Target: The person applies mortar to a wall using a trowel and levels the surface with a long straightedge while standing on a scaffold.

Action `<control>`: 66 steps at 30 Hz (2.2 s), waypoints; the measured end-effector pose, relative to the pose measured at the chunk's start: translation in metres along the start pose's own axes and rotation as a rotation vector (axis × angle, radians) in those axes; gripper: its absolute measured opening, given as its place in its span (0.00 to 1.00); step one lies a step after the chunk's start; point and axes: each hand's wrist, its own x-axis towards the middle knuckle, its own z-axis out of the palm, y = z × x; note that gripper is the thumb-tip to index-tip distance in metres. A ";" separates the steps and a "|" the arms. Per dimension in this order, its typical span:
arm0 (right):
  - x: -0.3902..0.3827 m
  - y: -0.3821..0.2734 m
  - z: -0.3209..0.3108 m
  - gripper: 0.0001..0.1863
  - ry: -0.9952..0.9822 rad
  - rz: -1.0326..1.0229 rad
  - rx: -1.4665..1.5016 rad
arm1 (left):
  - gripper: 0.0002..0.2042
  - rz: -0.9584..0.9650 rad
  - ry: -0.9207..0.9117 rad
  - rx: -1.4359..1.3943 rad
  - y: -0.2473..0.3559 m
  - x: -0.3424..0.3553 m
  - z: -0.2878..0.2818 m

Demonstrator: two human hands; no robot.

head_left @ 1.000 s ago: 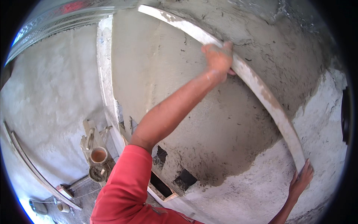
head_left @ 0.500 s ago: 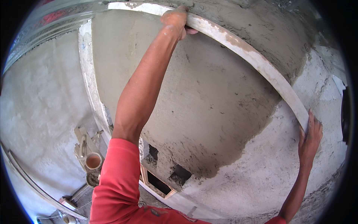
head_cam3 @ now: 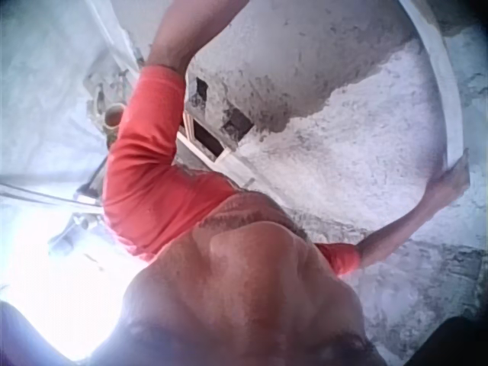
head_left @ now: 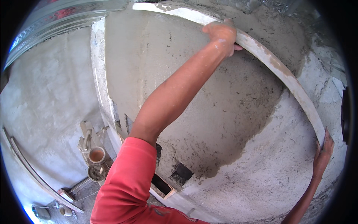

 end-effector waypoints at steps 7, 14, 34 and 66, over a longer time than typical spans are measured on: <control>-0.013 0.064 0.000 0.31 0.016 -0.053 -0.021 | 0.27 -0.404 0.023 -0.346 0.032 -0.053 0.031; -0.029 0.109 -0.010 0.31 -0.009 -0.011 0.040 | 0.29 -0.410 -0.090 -0.358 0.028 -0.077 0.073; -0.151 0.192 -0.008 0.27 -0.082 0.150 0.089 | 0.41 -0.388 -0.076 -0.428 0.046 -0.202 0.074; 0.059 -0.411 -0.168 0.40 -0.565 -1.222 -0.030 | 0.18 -0.860 0.877 -0.920 -0.180 -0.418 -0.449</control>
